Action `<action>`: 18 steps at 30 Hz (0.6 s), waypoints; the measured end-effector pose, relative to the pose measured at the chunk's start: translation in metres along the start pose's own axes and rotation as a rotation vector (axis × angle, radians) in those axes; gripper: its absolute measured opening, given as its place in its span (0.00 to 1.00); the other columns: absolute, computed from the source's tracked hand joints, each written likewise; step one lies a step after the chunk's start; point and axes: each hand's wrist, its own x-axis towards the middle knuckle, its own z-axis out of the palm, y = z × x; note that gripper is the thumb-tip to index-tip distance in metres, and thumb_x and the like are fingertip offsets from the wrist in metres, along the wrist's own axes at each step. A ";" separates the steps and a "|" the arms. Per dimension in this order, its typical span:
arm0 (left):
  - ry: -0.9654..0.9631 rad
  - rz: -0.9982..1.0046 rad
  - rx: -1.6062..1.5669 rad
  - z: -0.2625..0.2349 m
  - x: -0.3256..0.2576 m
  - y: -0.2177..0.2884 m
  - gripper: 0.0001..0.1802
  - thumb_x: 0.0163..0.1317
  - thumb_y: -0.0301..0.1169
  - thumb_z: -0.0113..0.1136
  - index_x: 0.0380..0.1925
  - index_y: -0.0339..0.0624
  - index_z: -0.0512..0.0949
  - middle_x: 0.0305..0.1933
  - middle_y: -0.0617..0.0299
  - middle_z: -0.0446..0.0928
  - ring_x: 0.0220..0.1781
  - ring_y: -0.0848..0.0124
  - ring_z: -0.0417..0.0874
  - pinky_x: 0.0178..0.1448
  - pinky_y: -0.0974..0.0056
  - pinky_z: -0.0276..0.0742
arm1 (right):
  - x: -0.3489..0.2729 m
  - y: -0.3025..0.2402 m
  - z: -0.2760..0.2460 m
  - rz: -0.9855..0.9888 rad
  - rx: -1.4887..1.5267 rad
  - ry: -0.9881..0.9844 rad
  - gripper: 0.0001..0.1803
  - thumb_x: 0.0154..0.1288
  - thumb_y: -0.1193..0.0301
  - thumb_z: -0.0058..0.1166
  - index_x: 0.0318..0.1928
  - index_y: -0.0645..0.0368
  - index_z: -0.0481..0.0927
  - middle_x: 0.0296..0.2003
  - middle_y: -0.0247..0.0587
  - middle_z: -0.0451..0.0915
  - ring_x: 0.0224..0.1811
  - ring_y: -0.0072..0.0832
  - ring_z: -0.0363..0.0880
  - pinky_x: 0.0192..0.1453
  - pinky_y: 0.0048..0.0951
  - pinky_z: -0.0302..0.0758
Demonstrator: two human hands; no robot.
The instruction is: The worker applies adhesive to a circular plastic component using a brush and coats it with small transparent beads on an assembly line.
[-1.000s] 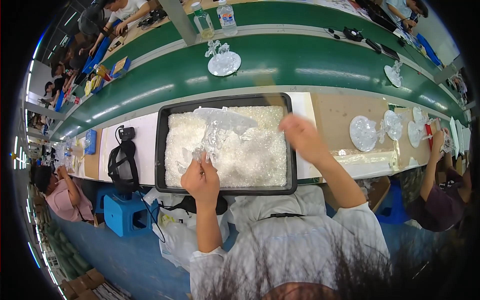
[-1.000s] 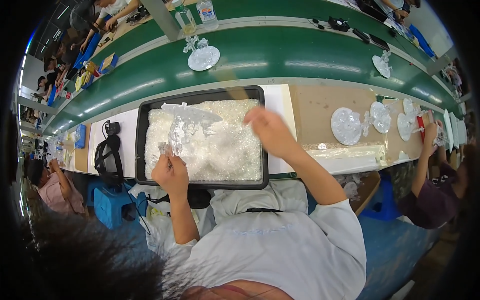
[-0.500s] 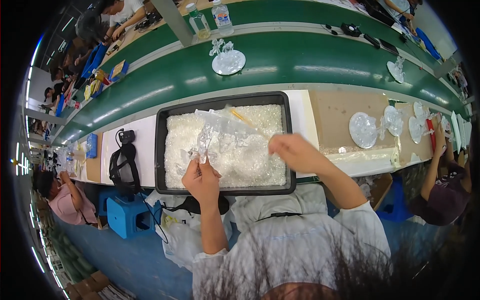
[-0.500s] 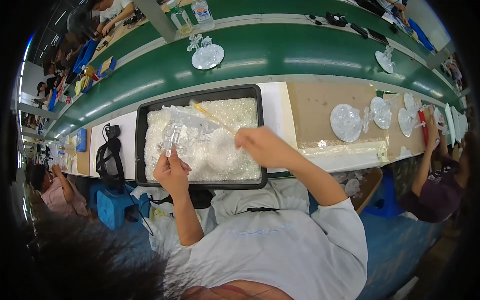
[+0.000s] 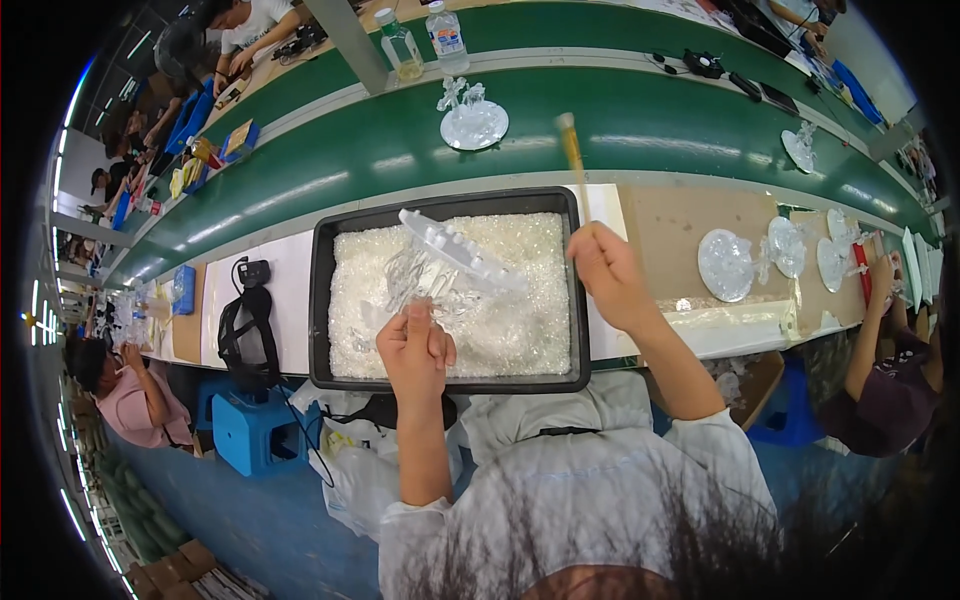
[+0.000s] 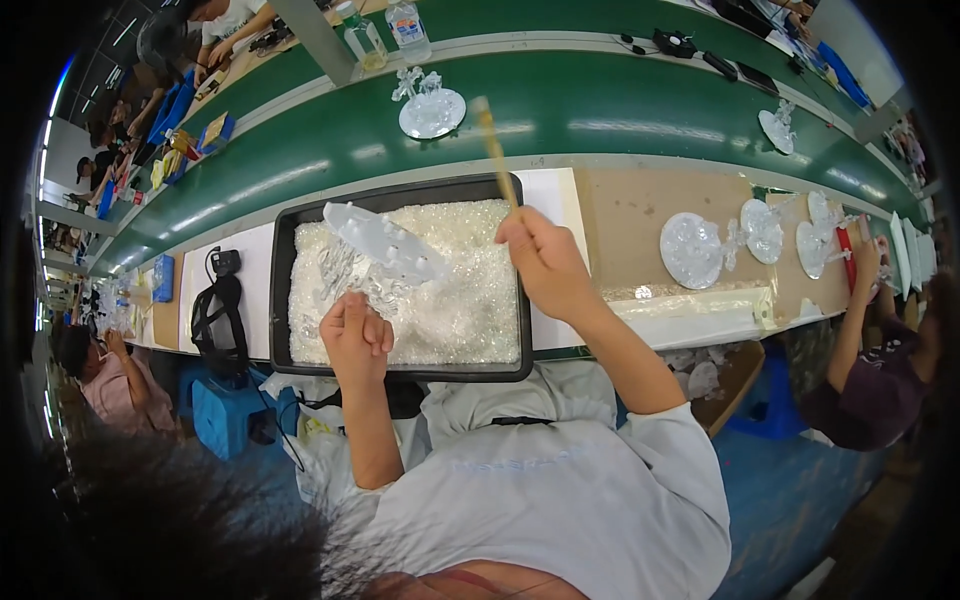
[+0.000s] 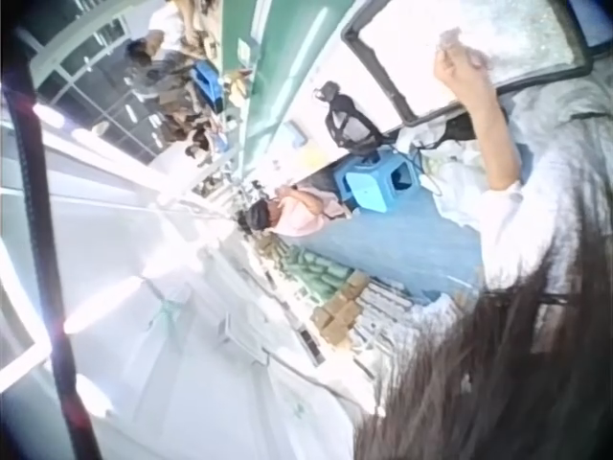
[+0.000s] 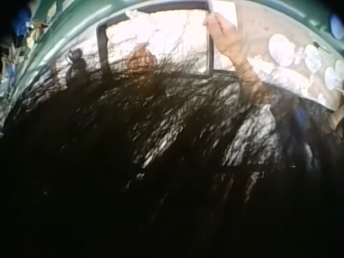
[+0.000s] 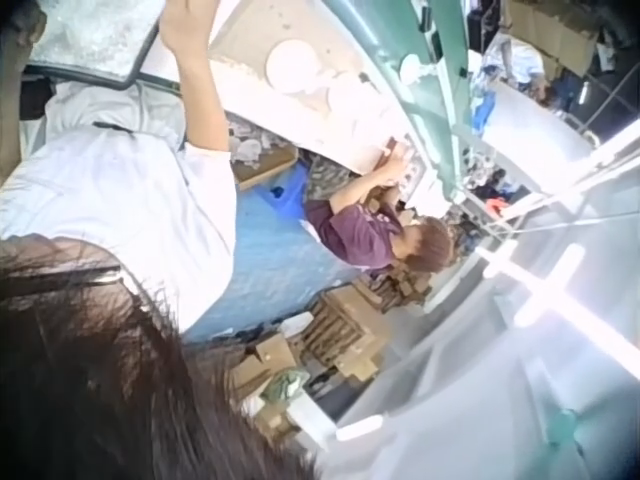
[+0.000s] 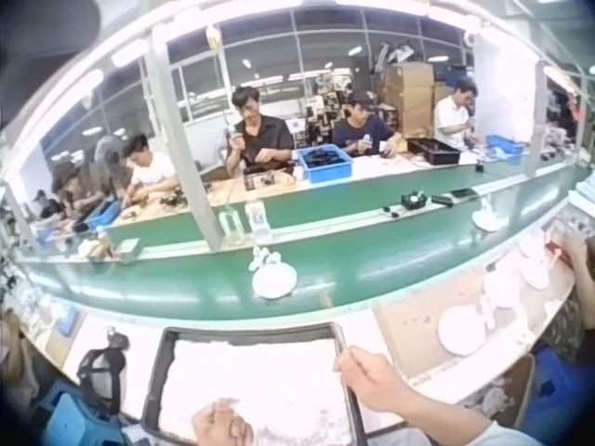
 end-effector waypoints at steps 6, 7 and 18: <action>-0.116 -0.215 -0.136 -0.008 0.003 0.001 0.14 0.75 0.34 0.50 0.31 0.40 0.75 0.10 0.72 0.59 0.07 0.82 0.54 0.13 0.72 0.55 | 0.011 -0.016 -0.001 0.055 -0.116 0.087 0.10 0.74 0.67 0.46 0.36 0.59 0.75 0.23 0.44 0.77 0.24 0.38 0.77 0.31 0.38 0.71; -0.143 -0.266 -0.161 -0.007 0.002 0.001 0.13 0.75 0.34 0.50 0.32 0.40 0.75 0.10 0.73 0.59 0.07 0.82 0.53 0.12 0.72 0.54 | 0.010 -0.018 0.001 -0.066 -0.288 0.013 0.11 0.75 0.66 0.46 0.36 0.59 0.75 0.21 0.41 0.75 0.22 0.33 0.74 0.29 0.36 0.70; -0.179 -0.369 -0.375 -0.013 0.008 -0.004 0.09 0.76 0.31 0.45 0.41 0.41 0.75 0.09 0.75 0.60 0.05 0.83 0.55 0.11 0.74 0.56 | 0.032 -0.002 -0.002 -0.277 -0.397 -0.214 0.06 0.71 0.72 0.47 0.40 0.58 0.78 0.25 0.47 0.78 0.29 0.40 0.80 0.34 0.38 0.73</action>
